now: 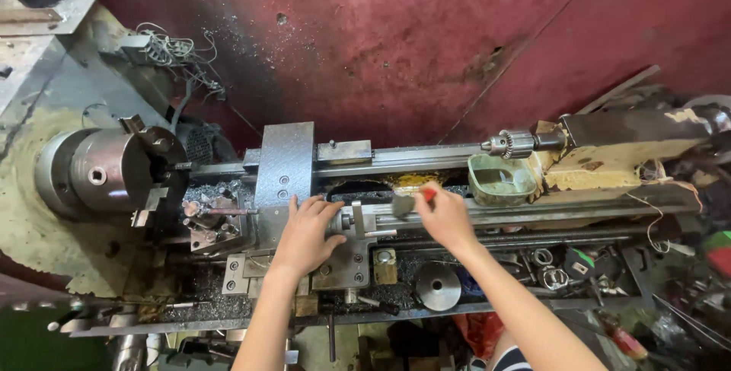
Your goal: Operating a lathe to machine a metal part while applying lubricant with a brush
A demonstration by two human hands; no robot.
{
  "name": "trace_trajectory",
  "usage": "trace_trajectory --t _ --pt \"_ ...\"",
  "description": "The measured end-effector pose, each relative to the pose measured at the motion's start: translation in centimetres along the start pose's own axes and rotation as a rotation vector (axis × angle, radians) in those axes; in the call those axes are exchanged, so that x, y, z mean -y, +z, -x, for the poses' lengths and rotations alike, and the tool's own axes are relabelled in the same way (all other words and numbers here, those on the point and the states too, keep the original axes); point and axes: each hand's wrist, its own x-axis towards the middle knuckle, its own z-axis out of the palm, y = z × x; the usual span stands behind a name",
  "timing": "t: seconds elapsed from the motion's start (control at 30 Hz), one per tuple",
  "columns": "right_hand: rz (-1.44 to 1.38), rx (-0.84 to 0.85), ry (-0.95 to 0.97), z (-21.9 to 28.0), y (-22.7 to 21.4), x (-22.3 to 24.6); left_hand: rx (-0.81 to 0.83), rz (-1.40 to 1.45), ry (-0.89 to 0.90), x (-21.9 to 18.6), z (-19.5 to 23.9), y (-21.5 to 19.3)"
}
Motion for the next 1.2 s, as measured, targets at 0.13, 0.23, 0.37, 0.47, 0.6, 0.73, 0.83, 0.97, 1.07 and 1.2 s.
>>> trace_trajectory --t 0.13,0.23,0.37,0.47,0.6,0.73,0.83,0.97,1.07,1.2 --pt "0.127 -0.034 0.026 -0.3 -3.1 -0.1 0.035 -0.039 0.020 0.3 -0.3 0.3" --pt "0.193 -0.058 0.025 -0.7 -4.3 1.1 0.039 -0.072 0.034 0.4 -0.5 0.7" --pt "0.200 -0.062 0.008 -0.6 -2.1 2.3 0.019 -0.121 0.039 0.2 -0.3 0.7" --pt "0.154 -0.034 -0.016 -0.5 0.8 3.0 0.009 -0.110 0.052 -0.3 -0.2 0.4" --pt "-0.060 0.035 0.000 -0.9 1.4 5.9 -0.078 -0.099 0.077 -0.5 0.2 0.3" --pt "-0.209 0.041 0.039 -1.7 3.0 4.9 -0.082 -0.066 0.102 0.0 0.3 0.3" --pt "-0.151 0.112 0.095 -2.2 2.5 3.9 -0.041 0.030 0.033 -0.6 0.0 -1.1" --pt "0.058 0.001 -0.009 -2.9 1.6 4.3 0.030 0.243 -0.051 -0.7 0.2 -2.8" --pt "-0.061 -0.001 -0.019 -3.7 4.9 5.5 0.035 0.288 -0.058 0.3 0.1 -2.9" --pt "-0.299 0.206 0.047 -4.4 5.5 8.9 0.004 0.300 -0.063 0.1 0.0 -3.0"
